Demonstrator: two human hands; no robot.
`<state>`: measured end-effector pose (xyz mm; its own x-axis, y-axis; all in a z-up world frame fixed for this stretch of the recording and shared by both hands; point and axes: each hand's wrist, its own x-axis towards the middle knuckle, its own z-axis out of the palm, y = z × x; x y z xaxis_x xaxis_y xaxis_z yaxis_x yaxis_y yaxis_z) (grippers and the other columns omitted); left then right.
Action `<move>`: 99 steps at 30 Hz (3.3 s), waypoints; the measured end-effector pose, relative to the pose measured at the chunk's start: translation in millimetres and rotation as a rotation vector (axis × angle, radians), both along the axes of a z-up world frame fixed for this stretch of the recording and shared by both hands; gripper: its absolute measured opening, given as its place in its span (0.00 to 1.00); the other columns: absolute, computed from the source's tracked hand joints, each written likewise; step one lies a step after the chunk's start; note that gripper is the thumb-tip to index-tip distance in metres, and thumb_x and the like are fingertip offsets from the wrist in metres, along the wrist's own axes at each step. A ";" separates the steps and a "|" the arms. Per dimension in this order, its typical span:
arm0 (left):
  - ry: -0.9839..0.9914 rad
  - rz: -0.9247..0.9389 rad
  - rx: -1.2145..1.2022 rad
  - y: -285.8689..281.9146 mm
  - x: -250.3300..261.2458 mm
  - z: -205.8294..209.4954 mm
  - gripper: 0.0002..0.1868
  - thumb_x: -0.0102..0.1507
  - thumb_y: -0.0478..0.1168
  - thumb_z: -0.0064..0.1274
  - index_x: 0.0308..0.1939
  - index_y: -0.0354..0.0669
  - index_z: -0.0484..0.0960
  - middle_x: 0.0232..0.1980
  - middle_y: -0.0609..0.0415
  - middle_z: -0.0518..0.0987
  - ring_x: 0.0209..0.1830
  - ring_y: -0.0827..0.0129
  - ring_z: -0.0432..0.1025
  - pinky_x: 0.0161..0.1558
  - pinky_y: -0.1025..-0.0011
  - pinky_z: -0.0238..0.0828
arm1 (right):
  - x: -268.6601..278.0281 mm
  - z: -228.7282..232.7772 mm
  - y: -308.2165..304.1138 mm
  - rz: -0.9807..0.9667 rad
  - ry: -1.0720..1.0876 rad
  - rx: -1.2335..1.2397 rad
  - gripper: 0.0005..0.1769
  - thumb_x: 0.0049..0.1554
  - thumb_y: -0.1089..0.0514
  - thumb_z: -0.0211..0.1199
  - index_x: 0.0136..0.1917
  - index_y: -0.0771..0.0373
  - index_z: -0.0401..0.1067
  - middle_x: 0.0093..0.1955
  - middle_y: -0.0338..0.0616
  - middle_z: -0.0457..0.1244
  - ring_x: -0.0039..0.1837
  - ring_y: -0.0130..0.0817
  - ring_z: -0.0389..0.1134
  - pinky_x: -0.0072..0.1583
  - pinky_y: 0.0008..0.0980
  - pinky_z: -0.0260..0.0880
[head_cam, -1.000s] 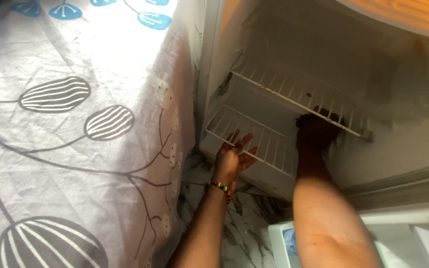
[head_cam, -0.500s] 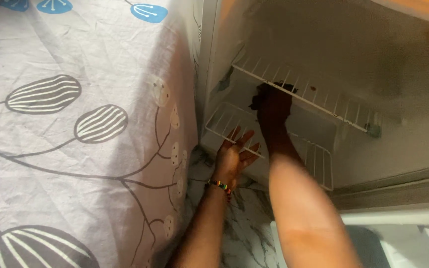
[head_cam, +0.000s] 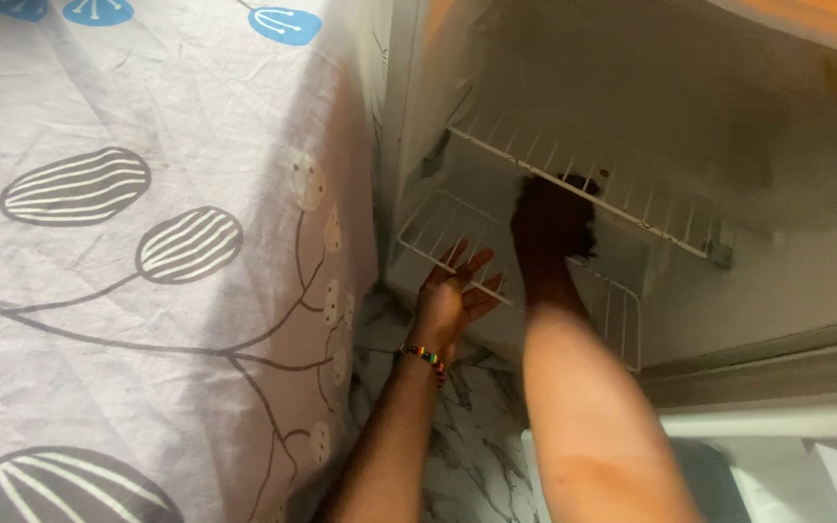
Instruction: The person removes a wire shelf from a small refrigerator, wipes it with a cloth, and places it back inside. They then wipe the interior walls and another shelf before reinstalling the cleaned shelf.
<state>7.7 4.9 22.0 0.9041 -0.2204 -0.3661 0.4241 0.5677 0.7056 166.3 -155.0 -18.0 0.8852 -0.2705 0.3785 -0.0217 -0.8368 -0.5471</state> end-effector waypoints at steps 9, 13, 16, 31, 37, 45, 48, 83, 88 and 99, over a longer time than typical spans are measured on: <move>-0.009 -0.003 -0.032 -4.1 0.0 -3.2 0.32 0.69 0.41 0.42 0.78 0.53 0.57 0.70 0.53 0.76 0.62 0.54 0.76 0.62 0.58 0.76 | -2.3 5.1 -10.3 0.038 0.323 -0.362 0.18 0.60 0.51 0.69 0.54 0.69 0.77 0.50 0.53 0.71 0.49 0.45 0.74 0.57 0.46 0.76; -0.016 -0.011 -0.040 -4.8 3.2 -4.3 0.32 0.69 0.42 0.44 0.78 0.54 0.57 0.71 0.55 0.75 0.63 0.55 0.75 0.63 0.58 0.76 | -2.4 21.1 -11.3 0.016 0.321 -0.471 0.20 0.63 0.49 0.67 0.57 0.68 0.76 0.53 0.54 0.70 0.51 0.48 0.73 0.58 0.51 0.75; -0.014 -0.001 -0.028 -3.9 3.9 -4.8 0.33 0.69 0.43 0.44 0.78 0.54 0.57 0.71 0.55 0.74 0.63 0.56 0.76 0.63 0.58 0.76 | 1.2 23.6 -2.9 0.014 0.323 -0.560 0.21 0.65 0.48 0.65 0.59 0.68 0.76 0.55 0.56 0.70 0.53 0.50 0.73 0.59 0.56 0.73; -0.037 -0.013 -0.065 -3.3 7.1 -5.7 0.32 0.69 0.42 0.44 0.79 0.54 0.57 0.71 0.54 0.75 0.61 0.56 0.76 0.63 0.57 0.76 | -44.9 35.8 -28.8 -0.054 0.171 -0.709 0.42 0.31 0.42 0.83 0.56 0.61 0.78 0.55 0.50 0.70 0.54 0.46 0.71 0.59 0.46 0.71; -0.045 0.002 -0.079 -5.7 15.6 -14.4 0.33 0.69 0.43 0.45 0.78 0.54 0.57 0.71 0.54 0.74 0.62 0.54 0.75 0.63 0.55 0.75 | -29.2 67.1 -8.4 -0.074 0.363 -0.578 0.22 0.56 0.47 0.71 0.58 0.63 0.76 0.54 0.50 0.69 0.50 0.43 0.71 0.55 0.47 0.72; -0.034 0.012 -0.111 -6.3 20.9 -36.1 0.31 0.70 0.41 0.41 0.78 0.53 0.57 0.72 0.51 0.74 0.62 0.51 0.76 0.62 0.55 0.76 | 18.1 36.0 48.5 0.108 0.459 -0.565 0.16 0.67 0.49 0.58 0.60 0.62 0.74 0.53 0.52 0.69 0.48 0.46 0.71 0.53 0.52 0.72; -0.035 -0.007 -0.137 -8.6 19.8 -31.5 0.32 0.68 0.37 0.39 0.79 0.53 0.58 0.71 0.52 0.73 0.61 0.50 0.75 0.60 0.53 0.75 | 37.2 7.2 42.7 0.199 0.298 -0.515 0.14 0.63 0.58 0.61 0.60 0.67 0.74 0.56 0.54 0.69 0.50 0.43 0.72 0.50 0.45 0.77; -0.022 -0.030 -0.171 -2.1 -1.0 -9.8 0.34 0.69 0.38 0.45 0.79 0.49 0.54 0.73 0.47 0.70 0.66 0.50 0.71 0.66 0.52 0.71 | -107.0 48.2 -17.3 -0.129 -0.258 1.044 0.19 0.67 0.51 0.48 0.61 0.63 0.74 0.59 0.45 0.68 0.58 0.40 0.70 0.60 0.40 0.69; -0.108 -0.050 -0.086 -4.2 -11.0 -3.1 0.34 0.70 0.40 0.40 0.80 0.50 0.51 0.76 0.48 0.69 0.68 0.50 0.71 0.67 0.54 0.71 | -167.7 88.2 5.8 -0.005 -0.048 0.722 0.24 0.70 0.46 0.45 0.57 0.66 0.74 0.53 0.48 0.69 0.54 0.42 0.72 0.59 0.44 0.72; -0.139 -0.090 -0.080 -7.9 -10.5 -6.2 0.36 0.69 0.40 0.39 0.81 0.51 0.46 0.77 0.52 0.66 0.68 0.51 0.69 0.66 0.53 0.72 | -194.7 125.9 22.4 0.152 0.600 -0.015 0.19 0.61 0.44 0.59 0.61 0.49 0.79 0.64 0.41 0.72 0.60 0.38 0.75 0.63 0.39 0.74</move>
